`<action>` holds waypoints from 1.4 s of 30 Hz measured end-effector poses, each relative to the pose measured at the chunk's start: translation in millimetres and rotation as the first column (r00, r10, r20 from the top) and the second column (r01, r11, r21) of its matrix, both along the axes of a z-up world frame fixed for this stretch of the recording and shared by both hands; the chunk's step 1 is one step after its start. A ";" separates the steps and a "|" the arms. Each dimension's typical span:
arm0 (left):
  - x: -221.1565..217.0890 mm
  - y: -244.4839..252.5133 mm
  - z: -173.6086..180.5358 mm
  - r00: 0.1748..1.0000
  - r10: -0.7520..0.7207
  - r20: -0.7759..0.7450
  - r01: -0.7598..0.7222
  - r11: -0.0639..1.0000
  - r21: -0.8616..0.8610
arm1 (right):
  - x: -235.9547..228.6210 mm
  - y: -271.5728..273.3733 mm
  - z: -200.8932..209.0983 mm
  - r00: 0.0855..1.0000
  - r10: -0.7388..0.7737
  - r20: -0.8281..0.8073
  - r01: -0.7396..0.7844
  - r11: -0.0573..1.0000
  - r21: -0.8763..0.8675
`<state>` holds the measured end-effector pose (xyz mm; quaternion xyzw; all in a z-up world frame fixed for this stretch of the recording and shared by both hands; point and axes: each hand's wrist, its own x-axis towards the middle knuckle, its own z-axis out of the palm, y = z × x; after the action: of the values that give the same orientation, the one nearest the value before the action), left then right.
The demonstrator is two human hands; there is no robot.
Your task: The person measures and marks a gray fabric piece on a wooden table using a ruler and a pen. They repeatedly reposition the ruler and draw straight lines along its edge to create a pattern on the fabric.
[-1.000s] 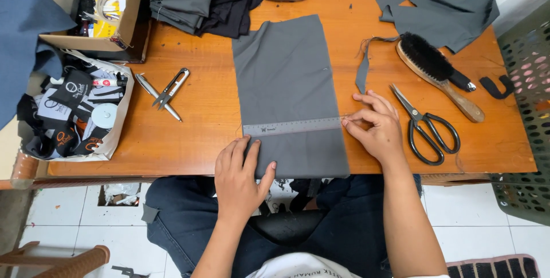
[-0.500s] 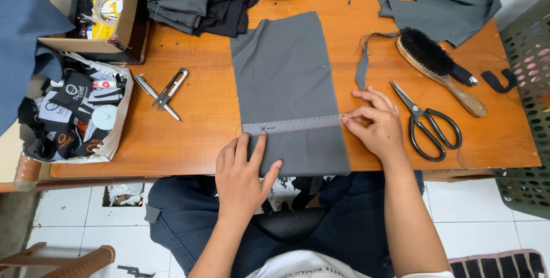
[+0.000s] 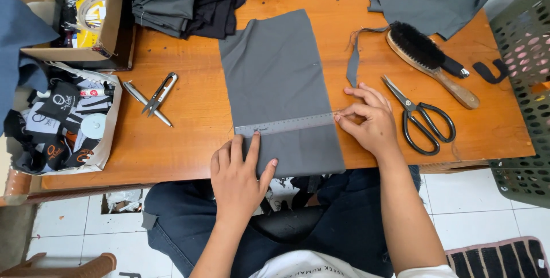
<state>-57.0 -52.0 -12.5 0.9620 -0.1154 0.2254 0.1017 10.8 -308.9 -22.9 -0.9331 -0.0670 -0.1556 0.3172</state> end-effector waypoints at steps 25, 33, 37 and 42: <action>9.0 -21.0 3.7 0.994 -0.107 -0.002 0.107 0.994 -0.015 | -2.3 3.0 2.8 0.999 0.039 0.022 -0.039 0.999 -0.018; 8.3 -19.0 5.2 0.995 -0.094 -0.034 0.091 0.993 -0.073 | 4.4 57.1 52.3 0.962 0.235 0.140 -0.230 0.972 -0.047; 6.9 -18.3 12.2 0.993 -0.094 -0.078 0.088 0.992 -0.087 | 30.4 128.8 76.1 0.874 0.473 0.112 -0.473 0.881 -0.023; 5.0 -21.0 11.3 0.969 -0.001 -0.248 0.043 0.985 0.166 | 71.6 231.6 64.4 0.632 0.764 -0.130 -0.774 0.617 -0.141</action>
<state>-52.0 -72.9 -1.2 0.9864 -0.1314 0.0920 0.0354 82.3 -77.2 41.5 -0.8435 -0.4648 0.0286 0.2675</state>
